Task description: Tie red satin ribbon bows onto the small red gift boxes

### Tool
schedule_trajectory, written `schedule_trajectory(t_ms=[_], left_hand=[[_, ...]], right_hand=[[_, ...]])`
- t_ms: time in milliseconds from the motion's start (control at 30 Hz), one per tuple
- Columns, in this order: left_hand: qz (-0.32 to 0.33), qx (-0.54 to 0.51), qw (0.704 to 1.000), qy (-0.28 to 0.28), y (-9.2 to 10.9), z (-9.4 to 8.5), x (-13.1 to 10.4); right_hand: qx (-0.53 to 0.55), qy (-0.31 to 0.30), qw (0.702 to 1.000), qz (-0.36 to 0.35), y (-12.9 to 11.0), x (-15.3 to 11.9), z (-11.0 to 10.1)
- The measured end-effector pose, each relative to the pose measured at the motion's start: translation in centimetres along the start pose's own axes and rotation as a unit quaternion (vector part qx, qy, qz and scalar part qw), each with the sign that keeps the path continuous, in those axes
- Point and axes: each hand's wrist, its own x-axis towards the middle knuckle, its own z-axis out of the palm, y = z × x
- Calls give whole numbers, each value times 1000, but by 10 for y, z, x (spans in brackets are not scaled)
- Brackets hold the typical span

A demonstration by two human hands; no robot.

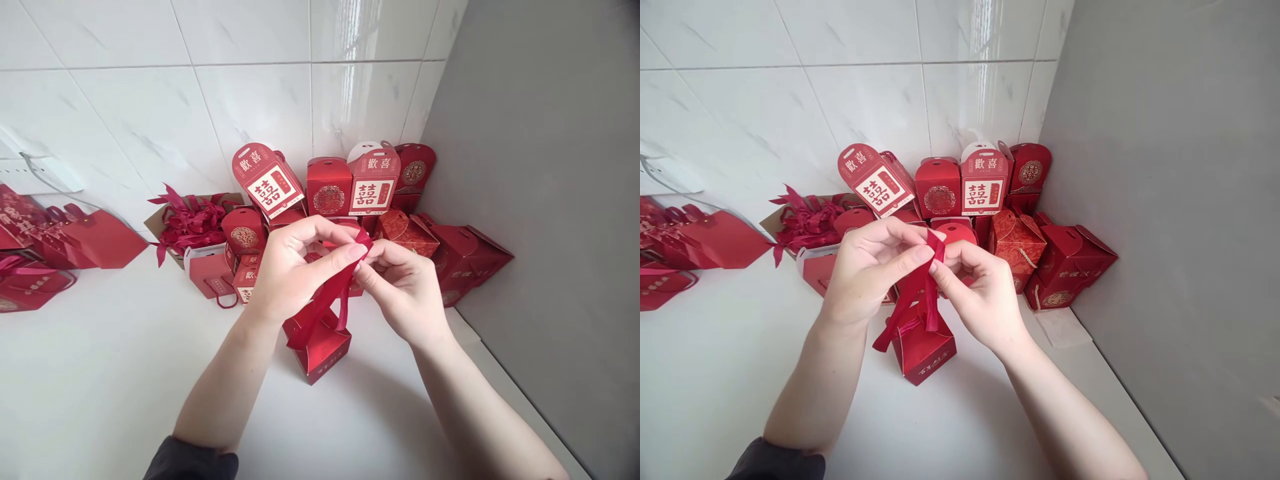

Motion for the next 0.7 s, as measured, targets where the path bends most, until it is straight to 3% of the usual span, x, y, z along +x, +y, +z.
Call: schedule_trajectory(t_ms=[367,500,700], left_hand=[[23,25,999,32,-2,4,0],[22,30,998,53,-2,4,0],[-18,-23,998,-47,1,-8,4]], right_hand=[[-11,-64,998,1,-6,-1,0],[-12,-39,999,-7,-8,0,-1],[-20,14,1000,-6,-7,-2,2]])
